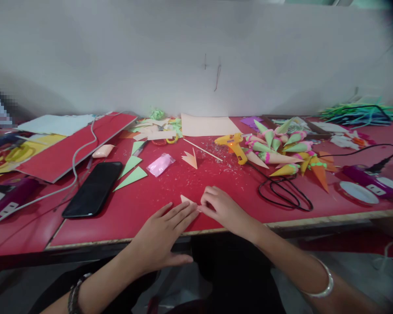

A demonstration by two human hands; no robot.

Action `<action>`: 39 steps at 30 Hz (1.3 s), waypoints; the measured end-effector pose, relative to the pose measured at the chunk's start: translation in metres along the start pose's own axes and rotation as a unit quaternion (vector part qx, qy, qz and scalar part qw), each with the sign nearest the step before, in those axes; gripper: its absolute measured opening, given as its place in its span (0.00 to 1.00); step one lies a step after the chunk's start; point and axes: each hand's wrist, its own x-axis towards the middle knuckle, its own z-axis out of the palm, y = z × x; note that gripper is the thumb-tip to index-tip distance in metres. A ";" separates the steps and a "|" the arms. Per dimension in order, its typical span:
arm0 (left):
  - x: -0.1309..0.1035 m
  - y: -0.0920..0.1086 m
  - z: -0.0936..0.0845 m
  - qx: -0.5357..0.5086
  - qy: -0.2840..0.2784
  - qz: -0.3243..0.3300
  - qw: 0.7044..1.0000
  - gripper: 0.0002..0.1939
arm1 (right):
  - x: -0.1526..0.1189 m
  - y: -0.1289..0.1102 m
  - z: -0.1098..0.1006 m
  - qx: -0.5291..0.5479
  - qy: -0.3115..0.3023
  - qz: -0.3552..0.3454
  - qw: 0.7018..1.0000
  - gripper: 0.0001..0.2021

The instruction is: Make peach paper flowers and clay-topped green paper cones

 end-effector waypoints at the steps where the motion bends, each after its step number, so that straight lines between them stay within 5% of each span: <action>1: -0.001 0.000 0.000 -0.003 -0.001 -0.005 1.000 0.43 | 0.000 0.000 0.000 0.002 0.002 -0.001 1.000 0.09; 13: -0.015 -0.002 -0.008 -0.002 0.008 -0.061 0.998 0.35 | -0.009 -0.001 -0.005 0.021 -0.009 -0.027 0.999 0.06; 21: 0.000 0.002 -0.010 0.029 0.026 -0.040 0.998 0.35 | -0.020 -0.005 -0.007 0.014 0.004 -0.086 0.996 0.13; 31: 0.007 0.013 -0.002 0.012 0.137 -0.003 0.990 0.12 | -0.037 -0.025 -0.007 -0.017 -0.021 -0.097 0.995 0.07; 35: 0.010 0.018 -0.017 -0.130 0.176 -0.054 0.974 0.16 | -0.028 -0.036 -0.017 0.120 -0.009 -0.047 0.992 0.11; 39: 0.021 0.020 -0.035 -0.304 0.189 -0.136 0.924 0.18 | -0.018 -0.045 -0.026 0.235 0.027 0.008 0.972 0.13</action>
